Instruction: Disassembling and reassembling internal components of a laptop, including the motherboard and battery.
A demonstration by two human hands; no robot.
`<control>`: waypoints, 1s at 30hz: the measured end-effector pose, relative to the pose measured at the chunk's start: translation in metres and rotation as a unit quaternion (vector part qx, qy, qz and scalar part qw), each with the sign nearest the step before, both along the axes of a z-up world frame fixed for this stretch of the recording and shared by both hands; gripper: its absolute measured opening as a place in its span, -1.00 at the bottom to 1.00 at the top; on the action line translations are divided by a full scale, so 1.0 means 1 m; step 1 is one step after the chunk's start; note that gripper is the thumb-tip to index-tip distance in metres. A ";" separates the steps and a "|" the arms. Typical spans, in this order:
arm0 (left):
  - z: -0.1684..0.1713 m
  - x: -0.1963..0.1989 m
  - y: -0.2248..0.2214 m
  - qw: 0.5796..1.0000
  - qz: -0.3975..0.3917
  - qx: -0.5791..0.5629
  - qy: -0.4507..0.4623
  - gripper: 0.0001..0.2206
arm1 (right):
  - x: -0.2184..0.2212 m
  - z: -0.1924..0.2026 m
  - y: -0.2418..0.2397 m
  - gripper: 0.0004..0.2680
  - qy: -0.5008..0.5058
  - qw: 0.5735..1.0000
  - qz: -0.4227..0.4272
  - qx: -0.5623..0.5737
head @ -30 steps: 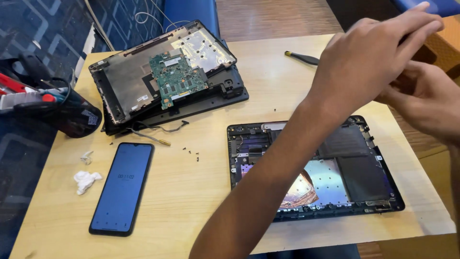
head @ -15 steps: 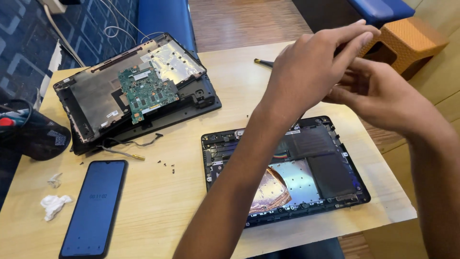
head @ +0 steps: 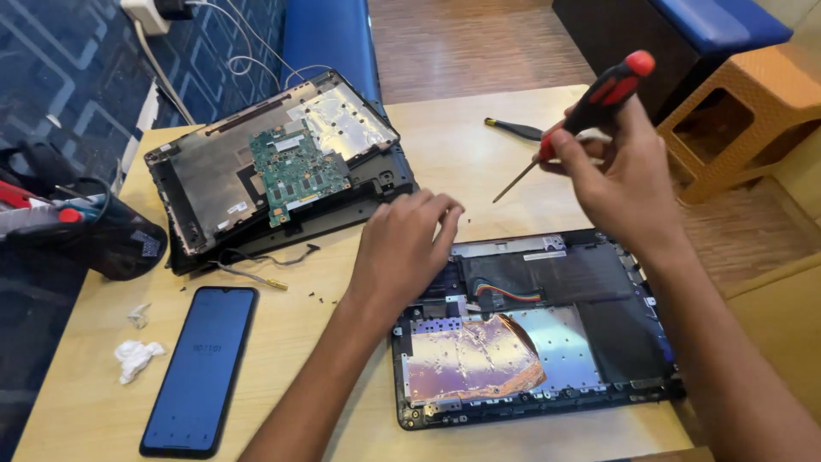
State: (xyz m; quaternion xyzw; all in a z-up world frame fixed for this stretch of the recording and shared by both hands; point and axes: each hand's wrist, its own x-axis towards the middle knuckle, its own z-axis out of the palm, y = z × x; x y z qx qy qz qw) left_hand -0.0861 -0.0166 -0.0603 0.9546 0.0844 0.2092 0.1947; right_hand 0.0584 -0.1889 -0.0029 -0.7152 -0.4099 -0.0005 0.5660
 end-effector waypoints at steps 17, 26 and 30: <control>-0.046 -0.013 0.018 0.993 0.008 -0.121 -0.016 -0.79 | -0.016 -0.028 0.014 -0.85 0.056 0.998 0.027 0.020; -0.033 -0.013 0.016 0.979 0.036 -0.200 -0.001 -0.78 | -0.027 -0.029 0.004 -0.84 0.086 0.993 0.045 0.066; -0.033 -0.013 0.017 0.978 0.031 -0.207 -0.003 -0.82 | -0.027 -0.032 0.005 -0.83 0.091 0.992 0.051 0.067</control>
